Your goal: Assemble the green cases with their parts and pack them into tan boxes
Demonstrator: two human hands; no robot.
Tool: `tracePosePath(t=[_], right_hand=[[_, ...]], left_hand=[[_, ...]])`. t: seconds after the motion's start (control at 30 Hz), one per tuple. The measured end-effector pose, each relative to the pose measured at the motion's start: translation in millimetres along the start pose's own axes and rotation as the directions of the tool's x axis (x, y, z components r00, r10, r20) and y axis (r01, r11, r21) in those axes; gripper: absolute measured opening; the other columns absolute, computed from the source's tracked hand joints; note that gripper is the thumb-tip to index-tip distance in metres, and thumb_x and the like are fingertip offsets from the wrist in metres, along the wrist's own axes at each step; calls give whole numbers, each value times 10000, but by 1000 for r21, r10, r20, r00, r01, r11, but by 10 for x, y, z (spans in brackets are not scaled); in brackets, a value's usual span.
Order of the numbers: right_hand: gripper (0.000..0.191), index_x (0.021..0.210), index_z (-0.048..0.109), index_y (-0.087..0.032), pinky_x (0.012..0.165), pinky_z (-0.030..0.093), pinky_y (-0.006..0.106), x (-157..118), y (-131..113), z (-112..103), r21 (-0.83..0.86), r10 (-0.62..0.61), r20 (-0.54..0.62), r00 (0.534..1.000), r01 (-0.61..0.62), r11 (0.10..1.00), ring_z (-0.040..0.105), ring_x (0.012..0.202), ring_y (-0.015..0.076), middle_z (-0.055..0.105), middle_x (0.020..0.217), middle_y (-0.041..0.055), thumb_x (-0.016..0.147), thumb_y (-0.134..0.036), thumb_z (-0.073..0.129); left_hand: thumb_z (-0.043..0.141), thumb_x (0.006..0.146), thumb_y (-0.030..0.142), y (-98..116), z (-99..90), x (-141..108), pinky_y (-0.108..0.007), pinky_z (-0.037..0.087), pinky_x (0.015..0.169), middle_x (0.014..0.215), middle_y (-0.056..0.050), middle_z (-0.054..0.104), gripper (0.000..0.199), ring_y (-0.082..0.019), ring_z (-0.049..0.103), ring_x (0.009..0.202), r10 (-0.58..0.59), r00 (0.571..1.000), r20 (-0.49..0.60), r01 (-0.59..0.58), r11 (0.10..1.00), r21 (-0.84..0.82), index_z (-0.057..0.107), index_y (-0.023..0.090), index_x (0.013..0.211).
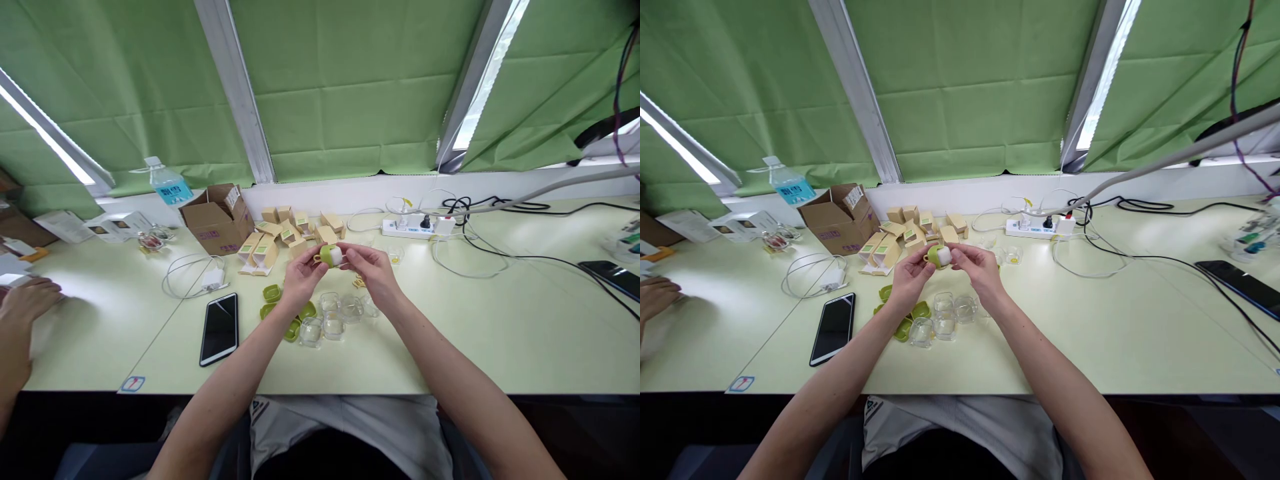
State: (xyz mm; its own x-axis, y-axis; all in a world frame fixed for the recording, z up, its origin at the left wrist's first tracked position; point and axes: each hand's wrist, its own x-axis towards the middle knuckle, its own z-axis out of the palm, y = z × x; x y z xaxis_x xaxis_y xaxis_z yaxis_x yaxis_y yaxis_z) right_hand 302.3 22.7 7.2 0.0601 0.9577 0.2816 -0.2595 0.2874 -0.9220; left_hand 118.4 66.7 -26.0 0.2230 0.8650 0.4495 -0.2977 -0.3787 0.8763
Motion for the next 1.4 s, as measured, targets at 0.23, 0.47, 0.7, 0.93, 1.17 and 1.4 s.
tracePosePath(t=[0.23,0.47,0.7,0.93,1.17,1.4], right_hand=[[277,941,810,-232,794,561,400,183,-109,-439,-604,-158,-46,986,98,791,723,872,258,817,933,77,886,-493,739],[568,1280,762,-319,886,533,396,47,-390,-804,-939,369,254,894,138,314,719,1089,321,805,1174,53,726,-360,877],[564,1228,757,-309,1058,492,494,-202,-285,-817,-920,388,379,840,299,252,596,1280,386,736,1304,84,685,-178,835],[446,1228,693,-280,1105,509,501,-50,-316,-853,-715,166,406,898,199,670,676,1249,328,741,1330,71,792,-254,782],[609,1286,681,-268,915,606,381,335,-22,-271,-271,-74,244,967,141,952,707,1156,272,721,1285,84,733,-412,892],[634,1134,579,-262,964,613,420,275,450,-175,-151,-15,101,995,30,988,756,1095,256,760,1118,50,631,-359,954]], left_hand=[[945,800,415,-123,-152,115,-423,591,1096,1268,-104,782,487,-241,737,1165,-71,988,-134,37,970,-240,777,206,1207],[958,784,389,-169,-233,155,-431,600,1068,1123,-86,799,382,-216,770,1025,-138,979,-151,74,927,-366,770,178,1041],[927,817,386,-161,-242,152,-478,580,1099,1118,-105,803,365,-242,782,1041,-161,977,-137,97,916,-389,757,173,1061],[932,814,413,-113,-155,110,-469,598,1086,1190,-103,793,387,-245,761,1081,-116,987,-115,70,936,-344,775,185,1084],[941,793,426,-93,-120,105,-438,614,1062,1260,-103,776,409,-249,729,1151,-63,987,-150,17,957,-289,792,192,1093],[917,833,431,-119,-137,79,-413,532,1171,1408,-109,741,561,-262,679,1322,-14,989,-147,-10,987,-158,757,229,1331]])
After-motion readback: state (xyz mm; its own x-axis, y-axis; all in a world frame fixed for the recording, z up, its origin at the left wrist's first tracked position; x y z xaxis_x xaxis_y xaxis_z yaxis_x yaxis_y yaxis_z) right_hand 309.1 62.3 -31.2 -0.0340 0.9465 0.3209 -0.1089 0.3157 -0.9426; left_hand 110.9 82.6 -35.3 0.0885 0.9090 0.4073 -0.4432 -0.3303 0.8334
